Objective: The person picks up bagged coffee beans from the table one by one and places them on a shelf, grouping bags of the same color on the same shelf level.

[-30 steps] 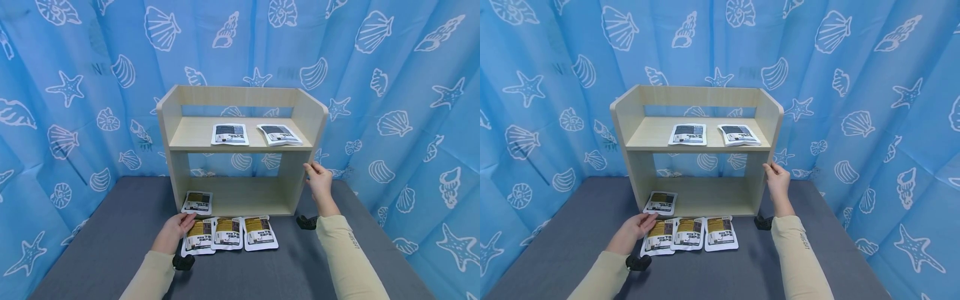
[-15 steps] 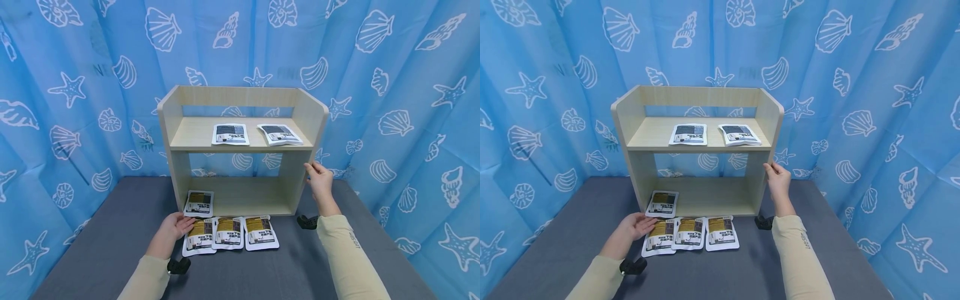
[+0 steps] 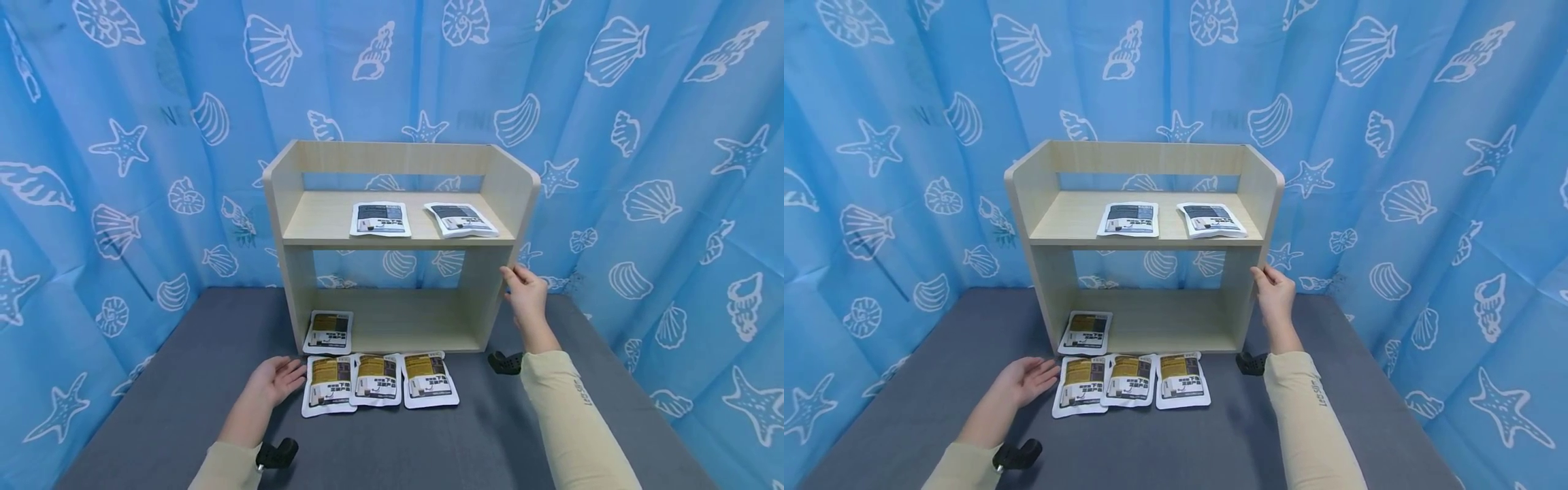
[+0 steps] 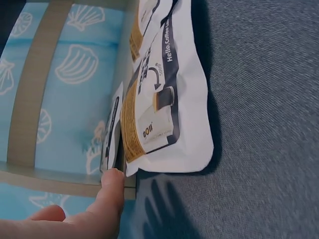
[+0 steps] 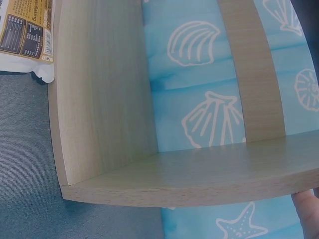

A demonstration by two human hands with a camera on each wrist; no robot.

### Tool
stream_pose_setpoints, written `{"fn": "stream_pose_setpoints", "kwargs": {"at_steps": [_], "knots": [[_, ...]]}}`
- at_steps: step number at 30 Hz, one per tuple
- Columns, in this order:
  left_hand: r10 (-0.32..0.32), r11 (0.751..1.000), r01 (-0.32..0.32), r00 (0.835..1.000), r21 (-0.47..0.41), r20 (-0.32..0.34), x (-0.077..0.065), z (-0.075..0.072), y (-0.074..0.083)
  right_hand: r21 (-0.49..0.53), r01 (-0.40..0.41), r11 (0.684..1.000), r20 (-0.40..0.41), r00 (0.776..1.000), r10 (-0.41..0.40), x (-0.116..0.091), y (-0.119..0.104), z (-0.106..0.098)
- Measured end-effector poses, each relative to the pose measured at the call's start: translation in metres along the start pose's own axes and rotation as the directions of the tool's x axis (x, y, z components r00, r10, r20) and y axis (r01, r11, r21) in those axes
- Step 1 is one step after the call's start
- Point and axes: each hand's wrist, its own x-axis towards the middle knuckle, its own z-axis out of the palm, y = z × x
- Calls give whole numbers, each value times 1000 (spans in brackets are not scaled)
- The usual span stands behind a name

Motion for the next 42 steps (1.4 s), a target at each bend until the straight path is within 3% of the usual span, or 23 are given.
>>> {"fn": "stream_pose_setpoints", "kwargs": {"at_steps": [9,20,29,36,42], "knots": [[38,990,-35,999,139,-14,-4,-7,-2,-37,8,999,-8,1000,-8,0,0,0],[46,938,-43,999,344,-1,-12,-19,-10,-3,15,1000,6,1000,-15,-2,-1,2],[34,852,-20,999,523,-16,-16,-20,-11,-20,18,1000,-11,1000,-19,0,2,0],[-13,807,33,999,590,-38,-13,-23,-11,-23,20,1000,-1,1000,-20,-1,2,-2],[-23,775,32,1000,632,-22,-9,-29,-13,-33,28,999,5,1000,-28,-2,1,-1]]}}
